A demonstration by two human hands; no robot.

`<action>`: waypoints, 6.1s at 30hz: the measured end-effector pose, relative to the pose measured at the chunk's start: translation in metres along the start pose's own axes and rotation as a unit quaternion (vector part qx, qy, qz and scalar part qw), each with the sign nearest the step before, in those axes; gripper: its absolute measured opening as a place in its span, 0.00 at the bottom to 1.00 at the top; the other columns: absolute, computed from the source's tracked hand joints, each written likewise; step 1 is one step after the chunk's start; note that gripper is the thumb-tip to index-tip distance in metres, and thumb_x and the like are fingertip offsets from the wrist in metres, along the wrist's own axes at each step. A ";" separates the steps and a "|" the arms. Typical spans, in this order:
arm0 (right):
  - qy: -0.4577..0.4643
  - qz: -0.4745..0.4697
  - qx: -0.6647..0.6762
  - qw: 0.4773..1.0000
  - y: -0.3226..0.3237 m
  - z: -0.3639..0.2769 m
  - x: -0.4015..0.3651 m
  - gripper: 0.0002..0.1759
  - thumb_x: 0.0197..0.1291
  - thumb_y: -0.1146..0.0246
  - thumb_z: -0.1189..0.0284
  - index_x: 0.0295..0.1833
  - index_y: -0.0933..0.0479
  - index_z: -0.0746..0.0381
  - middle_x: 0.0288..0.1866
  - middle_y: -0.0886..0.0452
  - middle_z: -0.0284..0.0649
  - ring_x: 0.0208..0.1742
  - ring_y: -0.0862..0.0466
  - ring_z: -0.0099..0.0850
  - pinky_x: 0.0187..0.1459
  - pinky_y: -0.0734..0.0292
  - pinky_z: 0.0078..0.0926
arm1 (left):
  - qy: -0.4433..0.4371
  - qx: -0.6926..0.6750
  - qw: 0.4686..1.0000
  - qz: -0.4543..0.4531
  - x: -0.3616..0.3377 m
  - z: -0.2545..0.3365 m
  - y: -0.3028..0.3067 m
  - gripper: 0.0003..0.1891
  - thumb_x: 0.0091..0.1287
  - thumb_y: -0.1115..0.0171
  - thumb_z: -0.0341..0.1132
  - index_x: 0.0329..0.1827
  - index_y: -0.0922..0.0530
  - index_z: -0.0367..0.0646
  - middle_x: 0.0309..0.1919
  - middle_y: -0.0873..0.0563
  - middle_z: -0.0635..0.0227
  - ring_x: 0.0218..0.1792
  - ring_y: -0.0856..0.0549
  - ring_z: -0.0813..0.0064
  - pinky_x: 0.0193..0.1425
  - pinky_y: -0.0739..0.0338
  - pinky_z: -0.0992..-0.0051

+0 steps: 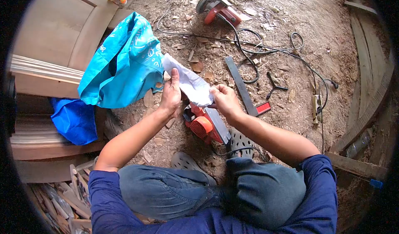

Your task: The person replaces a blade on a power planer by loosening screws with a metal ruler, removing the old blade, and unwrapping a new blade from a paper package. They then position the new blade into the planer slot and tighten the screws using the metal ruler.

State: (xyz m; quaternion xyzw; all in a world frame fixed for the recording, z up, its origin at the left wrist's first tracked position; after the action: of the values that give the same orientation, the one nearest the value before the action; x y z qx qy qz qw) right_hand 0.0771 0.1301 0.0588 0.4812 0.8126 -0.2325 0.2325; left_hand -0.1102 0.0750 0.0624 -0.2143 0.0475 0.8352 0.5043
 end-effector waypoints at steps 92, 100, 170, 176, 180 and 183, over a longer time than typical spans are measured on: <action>0.150 -0.102 -0.175 0.968 0.023 -0.085 0.006 0.22 0.83 0.43 0.58 0.56 0.17 0.68 0.44 0.09 0.39 0.43 0.12 0.23 0.48 0.17 0.29 | 0.102 -0.124 0.980 -0.118 0.020 -0.029 0.030 0.16 0.77 0.52 0.33 0.61 0.21 0.38 0.48 0.12 0.62 0.45 0.10 0.68 0.52 0.12 0.63; 0.100 -0.104 -0.098 0.985 0.017 -0.085 0.004 0.19 0.82 0.41 0.58 0.57 0.18 0.65 0.46 0.11 0.32 0.43 0.15 0.17 0.49 0.18 0.23 | 0.187 -0.203 0.948 -0.156 0.001 -0.008 0.012 0.19 0.74 0.45 0.33 0.66 0.24 0.38 0.53 0.13 0.64 0.56 0.13 0.68 0.65 0.18 0.64; 0.116 0.055 -0.359 0.924 0.132 -0.122 0.048 0.27 0.74 0.33 0.56 0.64 0.21 0.68 0.49 0.11 0.46 0.43 0.11 0.29 0.45 0.16 0.28 | 0.106 -0.105 0.976 -0.161 0.001 -0.005 0.029 0.24 0.81 0.54 0.29 0.79 0.36 0.46 0.54 0.19 0.69 0.53 0.14 0.76 0.59 0.13 0.67; 0.492 0.212 -0.603 0.591 0.063 -0.140 -0.012 0.30 0.67 0.29 0.69 0.73 0.27 0.65 0.63 0.16 0.53 0.60 0.14 0.47 0.61 0.16 0.43 | 0.055 -0.129 0.974 -0.176 -0.005 0.010 0.008 0.27 0.79 0.52 0.25 0.80 0.39 0.45 0.63 0.20 0.63 0.61 0.16 0.73 0.66 0.16 0.65; 0.444 -0.027 -0.466 0.765 -0.011 -0.135 -0.049 0.11 0.64 0.29 0.74 0.50 0.17 0.67 0.46 0.12 0.51 0.46 0.11 0.48 0.49 0.17 0.44 | 0.029 -0.132 0.972 -0.191 -0.003 0.005 -0.002 0.28 0.77 0.45 0.26 0.78 0.40 0.46 0.64 0.20 0.62 0.61 0.14 0.68 0.65 0.15 0.63; 0.338 -0.109 -0.412 0.839 -0.024 -0.092 -0.038 0.05 0.62 0.31 0.75 0.39 0.16 0.66 0.25 0.15 0.49 0.29 0.12 0.51 0.37 0.18 0.47 | 0.045 -0.109 0.975 -0.189 -0.008 0.009 -0.006 0.26 0.76 0.43 0.25 0.75 0.38 0.46 0.64 0.19 0.62 0.62 0.15 0.68 0.65 0.15 0.63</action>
State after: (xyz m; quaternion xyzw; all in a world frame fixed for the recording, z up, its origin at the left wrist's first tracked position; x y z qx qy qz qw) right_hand 0.0577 0.1495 0.1570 0.2984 0.9087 0.2767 0.0931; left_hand -0.1041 0.0738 0.0743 -0.3104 -0.0626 0.7142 0.6242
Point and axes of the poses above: each hand's wrist, its own x-axis towards the middle knuckle, its own y-axis out of the back of the hand, z = x × y, the point moved 3 cm from there along x, towards the middle knuckle
